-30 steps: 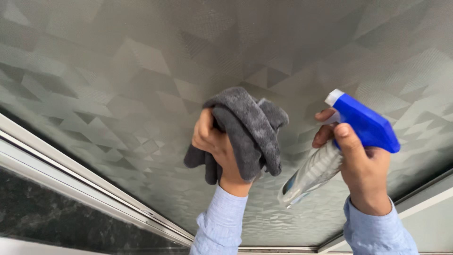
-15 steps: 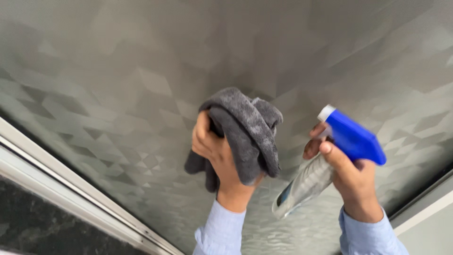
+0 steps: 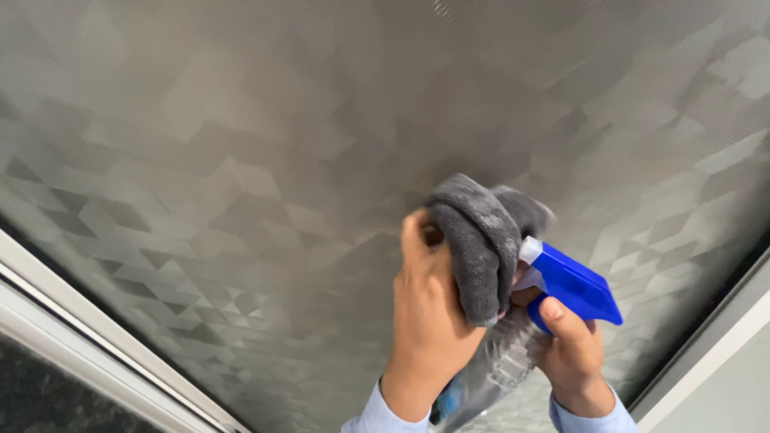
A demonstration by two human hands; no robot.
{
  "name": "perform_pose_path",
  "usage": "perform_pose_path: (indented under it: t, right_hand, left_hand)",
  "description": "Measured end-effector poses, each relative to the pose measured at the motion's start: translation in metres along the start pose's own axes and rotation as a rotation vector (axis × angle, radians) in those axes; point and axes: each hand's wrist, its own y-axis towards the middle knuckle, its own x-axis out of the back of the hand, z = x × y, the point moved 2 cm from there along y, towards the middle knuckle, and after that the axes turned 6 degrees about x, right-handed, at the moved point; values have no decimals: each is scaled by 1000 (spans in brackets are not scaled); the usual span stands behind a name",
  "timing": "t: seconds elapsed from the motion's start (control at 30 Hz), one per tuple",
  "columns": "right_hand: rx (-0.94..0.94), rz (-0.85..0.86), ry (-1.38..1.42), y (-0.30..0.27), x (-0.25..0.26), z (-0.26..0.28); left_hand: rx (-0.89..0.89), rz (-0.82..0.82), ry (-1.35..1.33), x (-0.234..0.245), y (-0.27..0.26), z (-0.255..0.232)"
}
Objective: The person sprays a frosted glass shower door with a blue spray bottle and wipes it with a gray cloth. The person repeatedly sprays and wipes different sections of the door, moving the cloth in circular and linear motions.
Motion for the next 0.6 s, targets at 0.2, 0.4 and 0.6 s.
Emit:
perform_pose_path:
  t: [0.2, 0.4, 0.6]
  right_hand:
    - [-15, -20, 52, -1, -2, -4]
    - [-56, 81, 11, 0, -34, -1]
    - [-160, 255, -26, 3, -51, -2]
  left_hand:
    - [231, 229, -541, 7, -13, 3]
    - [-66, 29, 90, 10, -52, -4]
    - [88, -127, 69, -9, -72, 15]
